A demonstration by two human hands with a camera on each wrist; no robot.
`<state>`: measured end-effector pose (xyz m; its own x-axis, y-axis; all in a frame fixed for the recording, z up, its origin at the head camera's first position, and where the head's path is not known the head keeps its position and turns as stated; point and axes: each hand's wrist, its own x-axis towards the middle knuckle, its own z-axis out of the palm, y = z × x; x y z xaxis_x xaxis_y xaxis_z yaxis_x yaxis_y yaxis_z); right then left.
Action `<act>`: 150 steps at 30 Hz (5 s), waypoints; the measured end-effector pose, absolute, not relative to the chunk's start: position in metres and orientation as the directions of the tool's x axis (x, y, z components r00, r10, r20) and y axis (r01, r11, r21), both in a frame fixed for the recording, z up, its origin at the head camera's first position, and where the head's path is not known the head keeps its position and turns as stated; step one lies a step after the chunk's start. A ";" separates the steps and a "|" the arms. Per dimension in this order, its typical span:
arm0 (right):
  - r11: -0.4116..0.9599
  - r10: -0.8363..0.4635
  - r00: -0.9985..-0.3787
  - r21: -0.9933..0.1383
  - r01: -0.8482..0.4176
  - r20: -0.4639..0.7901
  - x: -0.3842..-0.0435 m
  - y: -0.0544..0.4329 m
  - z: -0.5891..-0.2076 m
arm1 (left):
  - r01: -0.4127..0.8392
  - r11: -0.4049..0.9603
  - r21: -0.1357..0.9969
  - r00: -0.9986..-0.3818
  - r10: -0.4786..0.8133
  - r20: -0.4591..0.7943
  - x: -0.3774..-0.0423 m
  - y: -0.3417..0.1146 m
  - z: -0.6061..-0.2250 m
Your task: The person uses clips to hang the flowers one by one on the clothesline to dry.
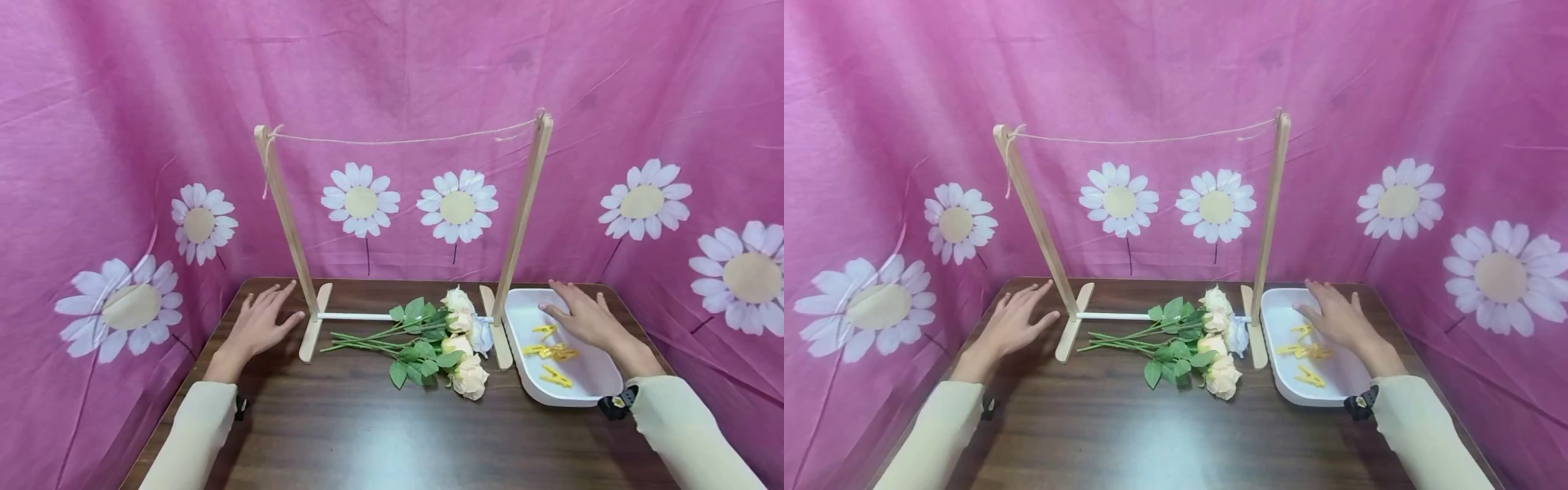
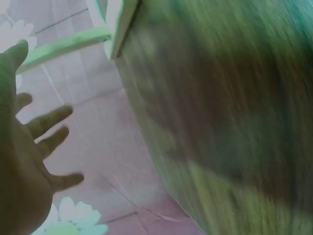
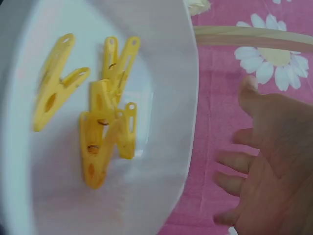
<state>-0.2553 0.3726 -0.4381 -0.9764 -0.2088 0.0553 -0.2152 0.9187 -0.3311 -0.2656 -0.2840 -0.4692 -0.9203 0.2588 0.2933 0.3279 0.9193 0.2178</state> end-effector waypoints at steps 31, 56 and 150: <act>0.883 -0.449 -0.889 -0.194 -0.426 -0.093 -0.289 0.372 -0.454 | 0.636 0.769 0.065 -0.725 0.567 0.391 -0.252 -0.197 -0.487; 0.916 -0.400 -0.882 -0.145 -0.375 -0.248 -0.290 0.365 -0.465 | 0.571 0.816 0.089 -0.785 0.512 0.349 -0.252 -0.184 -0.502; 0.451 -0.390 -0.707 -0.547 -0.705 0.590 -0.274 0.095 -0.195 | 0.698 -0.183 0.693 -0.716 -0.194 0.670 -0.308 -0.146 -0.273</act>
<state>-0.2738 0.0955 -0.1954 -0.7068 -0.3902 0.5900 -0.7054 0.4511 -0.5467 -0.3082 -0.1456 -0.2731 -0.7164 -0.1942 0.6701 0.6975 -0.1831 0.6928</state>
